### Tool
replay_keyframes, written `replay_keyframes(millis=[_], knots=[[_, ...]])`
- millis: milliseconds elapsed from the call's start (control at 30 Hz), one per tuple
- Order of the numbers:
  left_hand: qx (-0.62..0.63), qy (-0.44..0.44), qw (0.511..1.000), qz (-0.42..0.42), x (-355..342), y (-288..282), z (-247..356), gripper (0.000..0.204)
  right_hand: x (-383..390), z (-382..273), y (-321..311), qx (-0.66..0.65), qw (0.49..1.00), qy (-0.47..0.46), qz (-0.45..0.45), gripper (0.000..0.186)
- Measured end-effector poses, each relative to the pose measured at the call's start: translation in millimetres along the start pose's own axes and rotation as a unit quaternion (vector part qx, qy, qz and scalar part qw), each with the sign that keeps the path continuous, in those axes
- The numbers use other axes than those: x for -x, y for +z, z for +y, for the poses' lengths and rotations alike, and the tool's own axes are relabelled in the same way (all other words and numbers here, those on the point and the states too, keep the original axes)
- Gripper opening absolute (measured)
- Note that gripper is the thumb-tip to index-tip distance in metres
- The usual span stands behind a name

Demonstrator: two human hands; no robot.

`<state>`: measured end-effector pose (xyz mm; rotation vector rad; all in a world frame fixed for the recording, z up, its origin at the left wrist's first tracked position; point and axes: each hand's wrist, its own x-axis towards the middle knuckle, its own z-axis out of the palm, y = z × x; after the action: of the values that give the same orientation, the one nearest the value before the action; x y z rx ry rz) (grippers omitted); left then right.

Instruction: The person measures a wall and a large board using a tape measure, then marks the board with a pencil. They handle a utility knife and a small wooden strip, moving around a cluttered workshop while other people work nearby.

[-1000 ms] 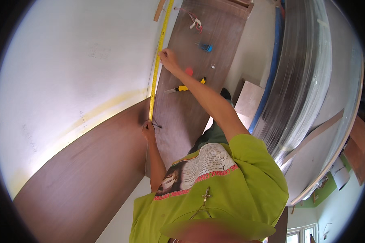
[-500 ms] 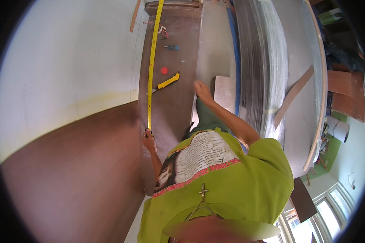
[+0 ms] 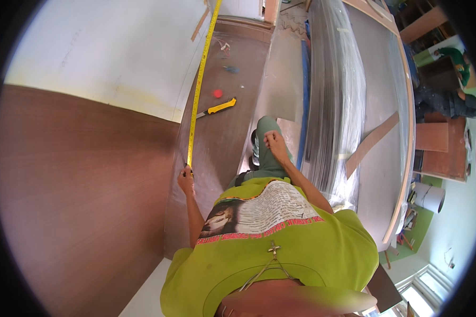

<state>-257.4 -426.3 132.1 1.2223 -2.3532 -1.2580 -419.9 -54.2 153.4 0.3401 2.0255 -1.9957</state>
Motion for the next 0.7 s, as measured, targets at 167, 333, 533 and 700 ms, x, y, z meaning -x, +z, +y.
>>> replay_keyframes(millis=[167, 333, 533, 700], knots=[[-0.027, -0.019, 0.999, 0.018, -5, -6, -11, 0.038, 1, -24, 10, 0.085, 0.992, -0.053, -0.076, 0.017], [-0.109, -0.033, 0.993, 0.037, -10, -16, -10, 0.037, 0, -31, 1, 0.105, 0.981, -0.078, -0.144, 0.022], [-0.21, -0.092, 0.97, 0.081, -27, -27, 2, 0.039, -23, -16, -10, 0.172, 0.966, -0.057, -0.187, 0.031], [-0.316, -0.103, 0.936, 0.114, -57, -21, 5, 0.039, -78, 25, -29, 0.198, 0.963, -0.103, -0.151, 0.03]])
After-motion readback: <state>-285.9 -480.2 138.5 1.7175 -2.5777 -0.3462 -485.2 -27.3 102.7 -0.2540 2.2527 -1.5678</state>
